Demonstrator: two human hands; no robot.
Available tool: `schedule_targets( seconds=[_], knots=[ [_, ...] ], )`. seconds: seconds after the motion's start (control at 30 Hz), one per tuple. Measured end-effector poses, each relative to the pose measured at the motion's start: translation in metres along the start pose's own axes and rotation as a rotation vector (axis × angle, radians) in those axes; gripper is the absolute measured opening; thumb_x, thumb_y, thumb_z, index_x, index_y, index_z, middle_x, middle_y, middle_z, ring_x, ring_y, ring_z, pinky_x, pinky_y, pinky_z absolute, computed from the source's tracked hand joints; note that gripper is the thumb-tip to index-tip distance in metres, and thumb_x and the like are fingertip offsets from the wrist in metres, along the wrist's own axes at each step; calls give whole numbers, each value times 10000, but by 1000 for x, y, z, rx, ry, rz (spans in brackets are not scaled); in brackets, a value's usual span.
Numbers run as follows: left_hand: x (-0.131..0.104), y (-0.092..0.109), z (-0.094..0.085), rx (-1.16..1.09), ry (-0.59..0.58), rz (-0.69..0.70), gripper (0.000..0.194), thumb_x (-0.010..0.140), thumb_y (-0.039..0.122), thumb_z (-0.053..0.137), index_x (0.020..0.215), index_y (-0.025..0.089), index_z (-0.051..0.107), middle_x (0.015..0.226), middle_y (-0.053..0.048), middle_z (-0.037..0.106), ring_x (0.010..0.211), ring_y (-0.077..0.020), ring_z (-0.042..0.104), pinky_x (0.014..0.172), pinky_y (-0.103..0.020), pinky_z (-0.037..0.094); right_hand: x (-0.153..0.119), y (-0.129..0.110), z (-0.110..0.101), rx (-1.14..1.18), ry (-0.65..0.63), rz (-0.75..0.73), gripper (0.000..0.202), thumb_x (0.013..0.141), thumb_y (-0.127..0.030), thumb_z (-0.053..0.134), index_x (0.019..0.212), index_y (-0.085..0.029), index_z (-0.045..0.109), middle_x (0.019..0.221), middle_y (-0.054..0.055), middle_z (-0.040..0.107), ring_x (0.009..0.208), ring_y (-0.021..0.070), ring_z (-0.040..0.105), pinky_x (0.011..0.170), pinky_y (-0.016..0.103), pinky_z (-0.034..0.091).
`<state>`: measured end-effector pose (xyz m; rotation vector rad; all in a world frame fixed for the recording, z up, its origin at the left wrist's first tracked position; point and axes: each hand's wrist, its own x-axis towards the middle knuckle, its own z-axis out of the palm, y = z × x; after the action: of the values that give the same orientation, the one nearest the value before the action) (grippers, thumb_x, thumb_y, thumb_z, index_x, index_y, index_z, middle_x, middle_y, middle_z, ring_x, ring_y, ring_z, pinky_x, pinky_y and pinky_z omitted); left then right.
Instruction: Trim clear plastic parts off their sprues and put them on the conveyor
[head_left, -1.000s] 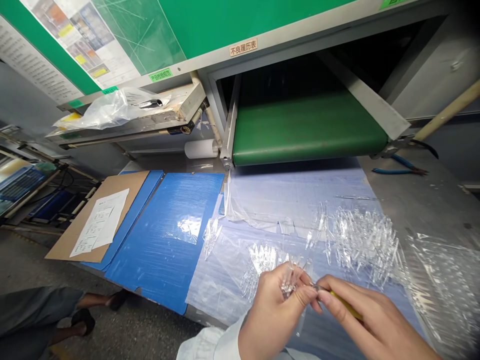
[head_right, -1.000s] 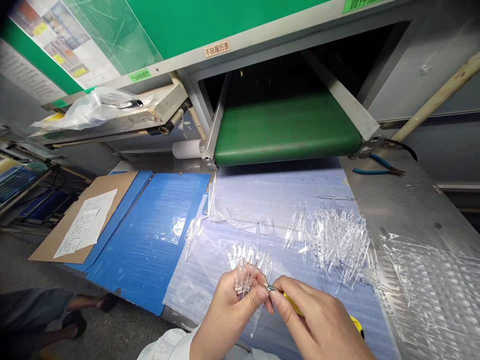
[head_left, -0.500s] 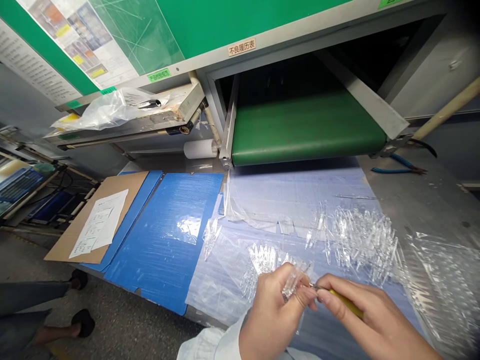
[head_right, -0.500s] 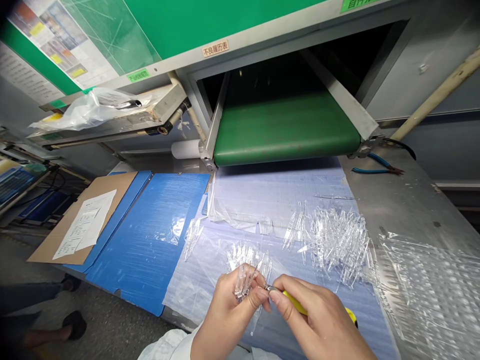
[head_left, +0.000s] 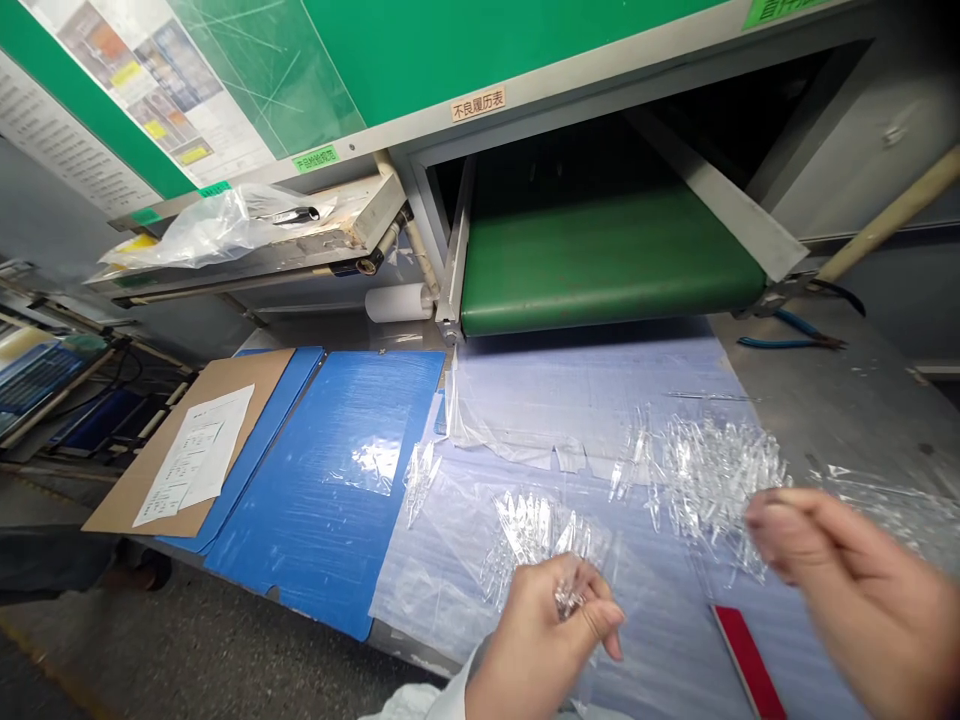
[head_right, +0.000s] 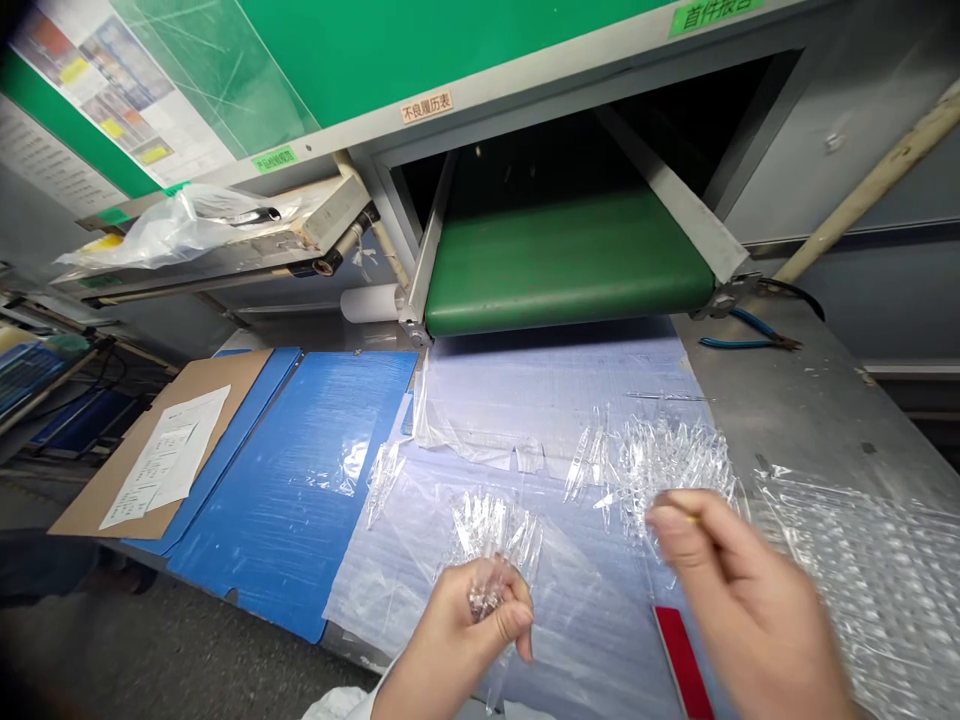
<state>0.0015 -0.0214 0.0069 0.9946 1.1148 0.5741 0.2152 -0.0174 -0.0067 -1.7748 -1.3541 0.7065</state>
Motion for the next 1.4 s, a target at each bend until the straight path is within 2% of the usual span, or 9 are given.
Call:
schedule_targets(
  seconds=[0.1,0.17,0.27,0.47,0.6,0.77,1.07,1.23,1.4],
  knots=[
    [2,1,0,-114,-15,-27,160,750,269,676,810,135,612,614,2,601,586,-117,519,619,-241,366,-3,-8,18,49,-256,53,366,688,-526,687,949,-277,629,672,-9,656,537,185,609,453,252,477],
    [2,2,1,-135,-33,-39,189,731,265,699,835,131,617,628,3,602,615,-126,546,638,-246,379,-7,-14,33,85,-302,106,507,627,-479,722,1074,-270,606,675,-16,646,558,188,605,520,274,488],
    [2,2,2,-125,-12,-57,183,744,256,692,855,124,630,610,7,601,601,-115,537,627,-236,371,-7,-18,43,97,-244,186,485,702,-469,644,1124,-243,568,691,-10,616,598,189,588,582,292,462],
    [12,-14,-7,-331,31,-54,274,721,305,745,898,118,651,680,-12,637,482,-43,423,504,-195,291,5,-8,47,276,-459,201,316,759,-505,591,629,-223,530,577,-34,545,518,126,520,501,243,418],
    [25,-25,-23,-606,216,-82,341,704,372,744,901,118,629,700,-5,609,447,-18,359,430,-181,207,9,22,78,289,-532,326,322,906,-375,555,656,-181,497,543,-84,486,397,50,391,394,184,337],
    [29,-31,-33,-651,212,-109,312,680,341,748,849,120,606,656,13,575,442,-17,387,414,-169,209,8,40,109,372,-609,398,245,933,-303,570,751,-139,575,596,-82,522,408,36,439,390,164,379],
    [15,-14,-27,-562,-28,-108,340,712,390,738,860,117,600,651,-62,676,325,3,248,366,-200,101,15,-10,57,750,-361,314,422,712,-595,707,766,-193,589,613,-45,568,396,14,318,415,186,295],
    [10,17,-25,-379,230,29,223,661,270,741,752,134,589,556,15,618,344,-4,281,371,-186,152,9,-11,40,711,-242,298,337,700,-517,756,849,-221,693,641,11,647,422,55,403,418,206,376],
    [2,46,-26,-347,359,136,152,646,218,701,702,141,583,532,20,611,342,-6,304,380,-179,172,2,-22,25,542,-101,295,319,699,-494,752,898,-247,715,748,56,706,598,157,588,441,195,489]
  ],
)
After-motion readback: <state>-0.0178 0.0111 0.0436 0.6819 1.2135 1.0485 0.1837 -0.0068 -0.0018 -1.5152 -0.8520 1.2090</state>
